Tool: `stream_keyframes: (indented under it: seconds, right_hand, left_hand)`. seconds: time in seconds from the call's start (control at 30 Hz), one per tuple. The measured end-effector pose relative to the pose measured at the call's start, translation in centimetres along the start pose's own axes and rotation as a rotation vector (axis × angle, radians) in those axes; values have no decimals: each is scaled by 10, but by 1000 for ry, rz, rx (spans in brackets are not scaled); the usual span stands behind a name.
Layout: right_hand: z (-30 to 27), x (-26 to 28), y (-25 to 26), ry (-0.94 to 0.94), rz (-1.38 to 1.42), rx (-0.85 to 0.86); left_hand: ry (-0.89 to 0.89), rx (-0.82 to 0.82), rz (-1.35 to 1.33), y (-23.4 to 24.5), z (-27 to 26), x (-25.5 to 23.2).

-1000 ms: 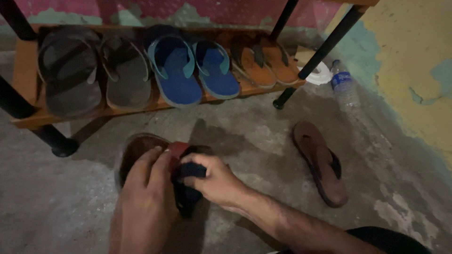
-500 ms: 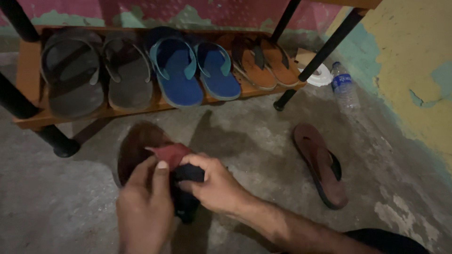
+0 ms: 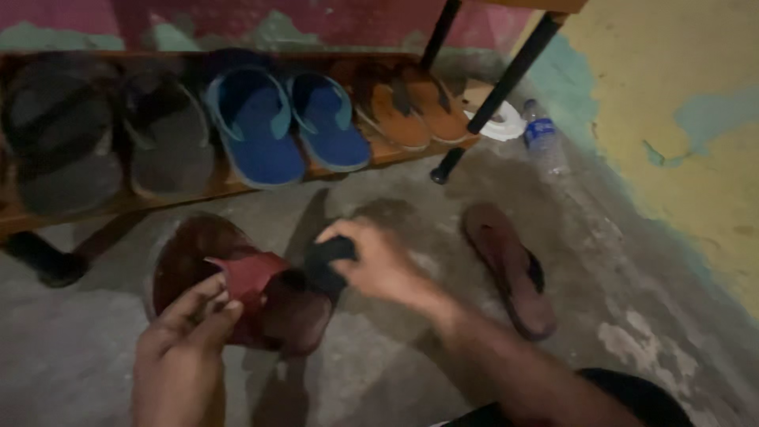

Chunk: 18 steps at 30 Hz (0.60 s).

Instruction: The person cleans a blue flip-flop with a dark cloth, wiping the sole and straps, then places it on a wooden shoe rack. They then pick up a pink flip-flop and wipe it with the same cloth.

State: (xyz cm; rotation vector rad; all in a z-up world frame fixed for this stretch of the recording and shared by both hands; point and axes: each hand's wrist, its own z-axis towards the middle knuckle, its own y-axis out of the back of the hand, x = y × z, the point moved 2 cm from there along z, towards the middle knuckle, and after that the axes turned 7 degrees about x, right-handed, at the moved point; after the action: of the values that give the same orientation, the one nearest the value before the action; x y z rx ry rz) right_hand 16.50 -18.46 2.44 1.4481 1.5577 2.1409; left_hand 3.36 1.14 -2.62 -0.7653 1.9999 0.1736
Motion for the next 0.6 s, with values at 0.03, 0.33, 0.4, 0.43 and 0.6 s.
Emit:
stream_keyframes:
  seconds: [0.03, 0.33, 0.4, 0.43, 0.6]
  right_hand:
    - [-1, 3, -7, 19, 116, -7]
    - [-37, 91, 21, 448, 327, 14]
    - [-37, 85, 10, 501, 254, 2]
    - [-34, 71, 6, 431, 221, -16]
    - [-3, -25, -30, 59, 77, 22]
  left_hand:
    - [-74, 33, -14, 1, 4, 6]
    - [-63, 97, 228, -13, -19, -4]
    - [30, 92, 299, -14, -23, -6]
    - [-5, 86, 228, -14, -23, -7]
    - [-107, 36, 36, -6, -14, -8]
